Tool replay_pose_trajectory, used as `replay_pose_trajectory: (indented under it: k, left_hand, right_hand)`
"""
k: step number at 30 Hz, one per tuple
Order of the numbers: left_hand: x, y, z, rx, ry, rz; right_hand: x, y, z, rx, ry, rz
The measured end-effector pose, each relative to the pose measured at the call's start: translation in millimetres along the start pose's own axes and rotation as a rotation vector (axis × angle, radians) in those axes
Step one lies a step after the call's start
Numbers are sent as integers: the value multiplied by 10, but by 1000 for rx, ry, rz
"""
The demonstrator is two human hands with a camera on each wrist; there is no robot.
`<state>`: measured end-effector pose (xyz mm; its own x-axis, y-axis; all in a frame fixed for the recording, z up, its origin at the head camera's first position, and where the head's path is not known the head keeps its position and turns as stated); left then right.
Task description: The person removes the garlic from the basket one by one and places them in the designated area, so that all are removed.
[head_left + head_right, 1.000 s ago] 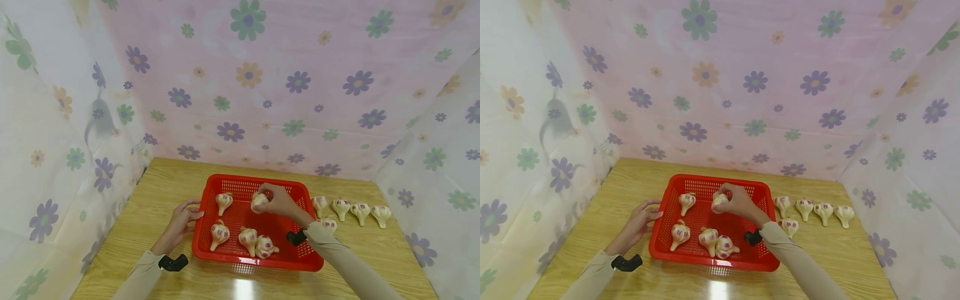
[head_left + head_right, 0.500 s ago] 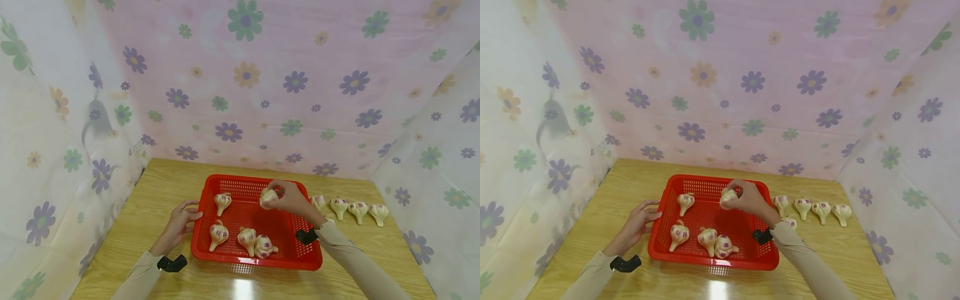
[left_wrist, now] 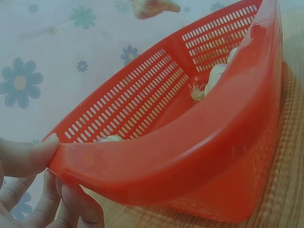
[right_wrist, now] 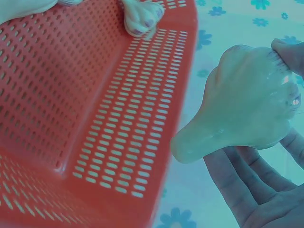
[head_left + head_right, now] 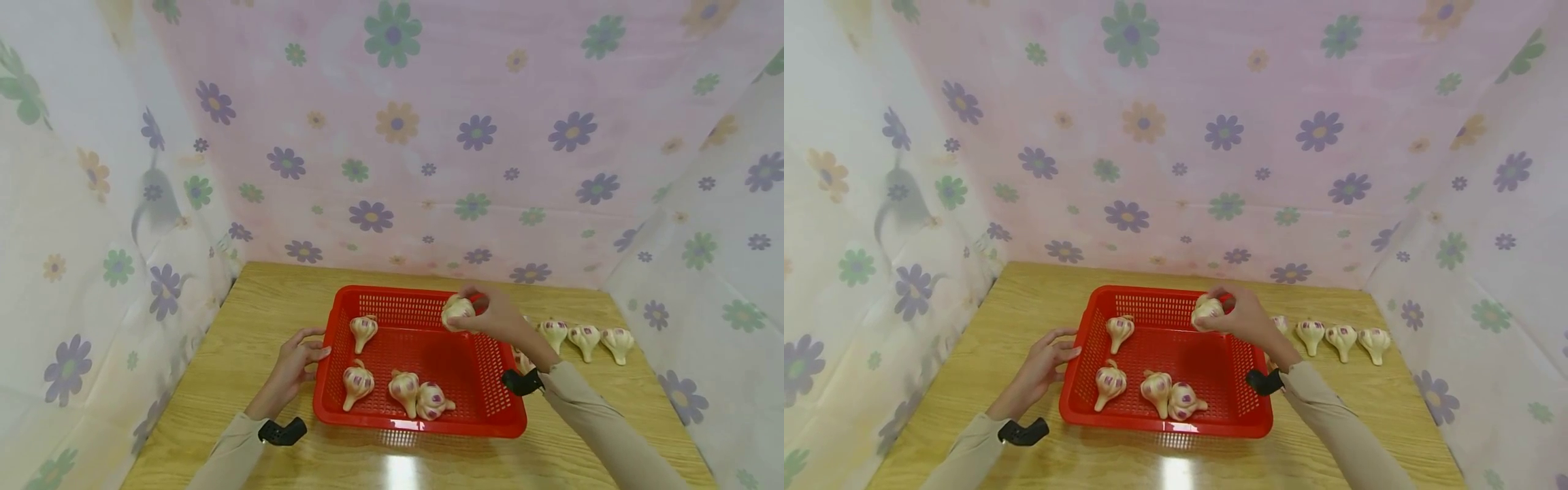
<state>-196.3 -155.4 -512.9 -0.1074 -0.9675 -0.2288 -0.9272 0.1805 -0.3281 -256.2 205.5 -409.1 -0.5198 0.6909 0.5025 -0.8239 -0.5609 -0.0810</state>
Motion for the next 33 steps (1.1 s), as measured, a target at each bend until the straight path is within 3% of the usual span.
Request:
replay_pose_trajectory:
  k: [7, 19, 33]
  left_hand:
    - [-8, 0, -8, 8, -16, 2]
    - [-6, -7, -7, 1, -5, 8]
    - [-10, -8, -4, -1, -3, 7]
  right_hand:
    - [162, -147, 51, 49, 105, 45]
    - [374, -460, 22, -37, -51, -6]
    - [521, -695, -55, -80, -61, -42]
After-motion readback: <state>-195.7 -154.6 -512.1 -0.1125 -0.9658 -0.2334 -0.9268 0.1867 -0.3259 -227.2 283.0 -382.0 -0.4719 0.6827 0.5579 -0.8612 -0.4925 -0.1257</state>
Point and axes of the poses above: each hand's wrist, its own y-axis towards the middle knuckle, its own x-axis out of the back of the hand, z = x × y, the point moved 4 cm from there along y, towards the middle knuckle, and after that the axes turned 13 degrees about z, right-handed, at the moved point
